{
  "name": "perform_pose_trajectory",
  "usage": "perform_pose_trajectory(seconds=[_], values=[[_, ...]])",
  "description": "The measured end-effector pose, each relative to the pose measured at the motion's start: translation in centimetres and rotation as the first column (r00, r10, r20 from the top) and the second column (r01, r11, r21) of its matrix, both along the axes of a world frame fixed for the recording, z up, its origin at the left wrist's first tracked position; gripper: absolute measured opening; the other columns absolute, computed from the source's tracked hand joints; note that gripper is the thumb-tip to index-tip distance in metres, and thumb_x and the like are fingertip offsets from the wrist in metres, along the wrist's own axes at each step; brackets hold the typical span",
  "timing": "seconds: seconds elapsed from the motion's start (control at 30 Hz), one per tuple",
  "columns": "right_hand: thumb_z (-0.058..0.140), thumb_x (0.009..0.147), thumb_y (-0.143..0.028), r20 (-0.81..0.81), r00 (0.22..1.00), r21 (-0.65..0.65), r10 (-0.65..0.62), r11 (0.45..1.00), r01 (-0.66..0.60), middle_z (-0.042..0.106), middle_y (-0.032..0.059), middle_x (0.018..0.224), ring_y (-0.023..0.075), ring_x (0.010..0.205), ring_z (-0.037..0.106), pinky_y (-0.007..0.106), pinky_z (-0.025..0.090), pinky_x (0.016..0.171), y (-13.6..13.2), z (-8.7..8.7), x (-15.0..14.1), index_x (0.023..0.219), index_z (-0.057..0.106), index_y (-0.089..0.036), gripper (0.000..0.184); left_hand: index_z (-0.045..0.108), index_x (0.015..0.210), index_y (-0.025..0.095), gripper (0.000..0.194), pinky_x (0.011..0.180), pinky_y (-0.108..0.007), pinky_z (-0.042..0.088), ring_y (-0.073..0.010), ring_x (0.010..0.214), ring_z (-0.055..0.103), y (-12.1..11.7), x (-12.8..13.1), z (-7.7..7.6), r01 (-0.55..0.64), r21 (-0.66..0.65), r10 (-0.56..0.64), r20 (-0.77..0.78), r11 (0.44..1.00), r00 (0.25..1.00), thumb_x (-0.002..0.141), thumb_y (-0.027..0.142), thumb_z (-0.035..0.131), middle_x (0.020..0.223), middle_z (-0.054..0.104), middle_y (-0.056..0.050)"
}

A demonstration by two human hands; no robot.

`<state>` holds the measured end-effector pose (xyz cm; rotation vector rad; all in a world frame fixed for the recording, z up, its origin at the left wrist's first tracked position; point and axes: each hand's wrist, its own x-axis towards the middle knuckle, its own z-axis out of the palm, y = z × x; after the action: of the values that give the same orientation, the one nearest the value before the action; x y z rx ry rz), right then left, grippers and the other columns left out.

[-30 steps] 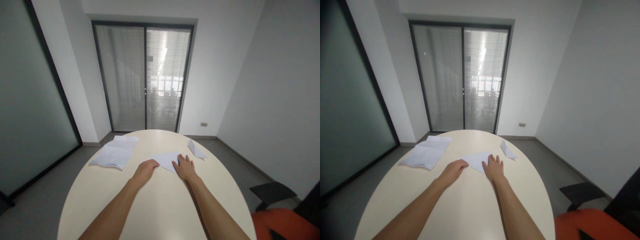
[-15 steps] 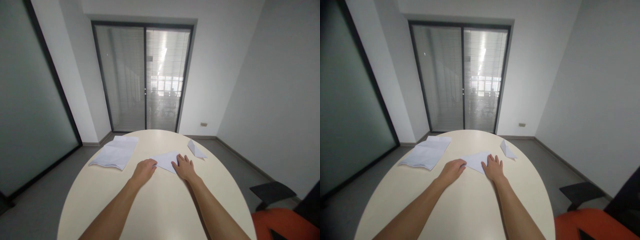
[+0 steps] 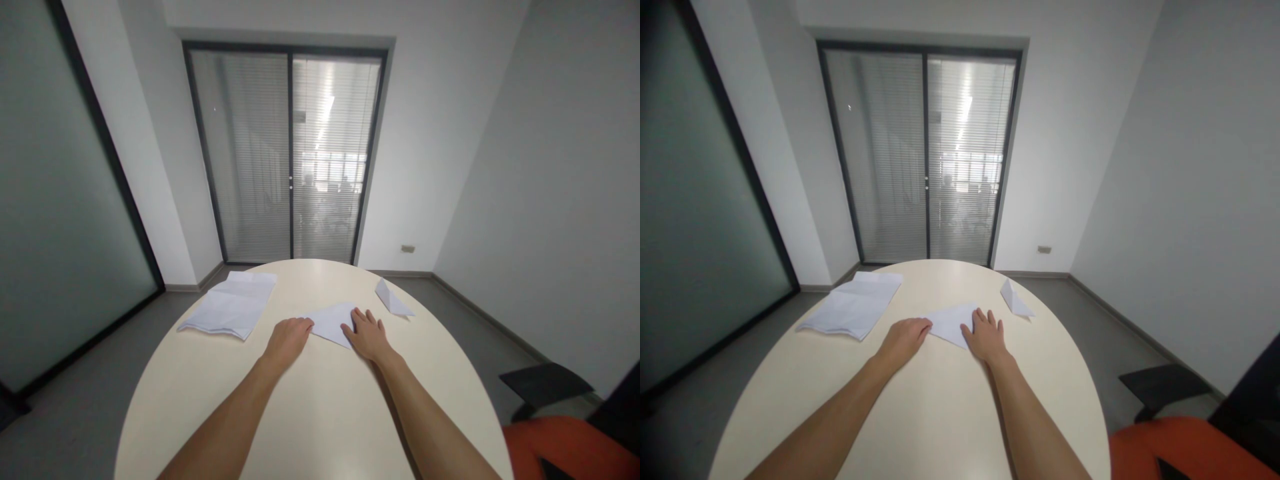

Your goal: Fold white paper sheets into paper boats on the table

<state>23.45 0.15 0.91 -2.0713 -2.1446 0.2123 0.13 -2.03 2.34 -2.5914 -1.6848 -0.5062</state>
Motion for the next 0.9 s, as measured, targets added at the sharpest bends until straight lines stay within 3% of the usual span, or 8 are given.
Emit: perform_pose_trajectory(seconds=[0.6, 0.9], values=[[0.035, 0.095, -0.055, 0.015, 0.999, 0.030, 0.048, 0.998, -0.048, 0.031, 0.0112, 0.160, 0.0365, 0.148, 0.017, 0.056, 0.014, 0.117, -0.8, 0.6, -0.6, 0.149, 0.039, -0.016, 0.067, 0.069, 0.104, 0.022, 0.026, 0.088, -0.033, 0.044, -0.0219, 0.101, 0.059, 0.2, -0.1, -0.2, -0.066, -0.003, 0.066, 0.024, 0.998, 0.998, 0.099, 0.022, 0.044, 0.104, 0.067, -0.007], [0.033, 0.095, -0.059, 0.013, 1.000, 0.004, 0.016, 1.000, -0.016, 0.026, 0.0101, 0.162, 0.0377, 0.149, 0.012, 0.055, 0.014, 0.117, -1.0, 0.6, -1.1, 0.153, 0.033, -0.014, 0.074, 0.066, 0.101, 0.019, 0.027, 0.082, -0.034, 0.045, -0.0229, 0.095, 0.059, 0.1, 0.4, -0.8, -0.137, 0.047, 0.139, -0.027, 0.989, 0.990, 0.098, 0.014, 0.039, 0.097, 0.066, -0.008]])
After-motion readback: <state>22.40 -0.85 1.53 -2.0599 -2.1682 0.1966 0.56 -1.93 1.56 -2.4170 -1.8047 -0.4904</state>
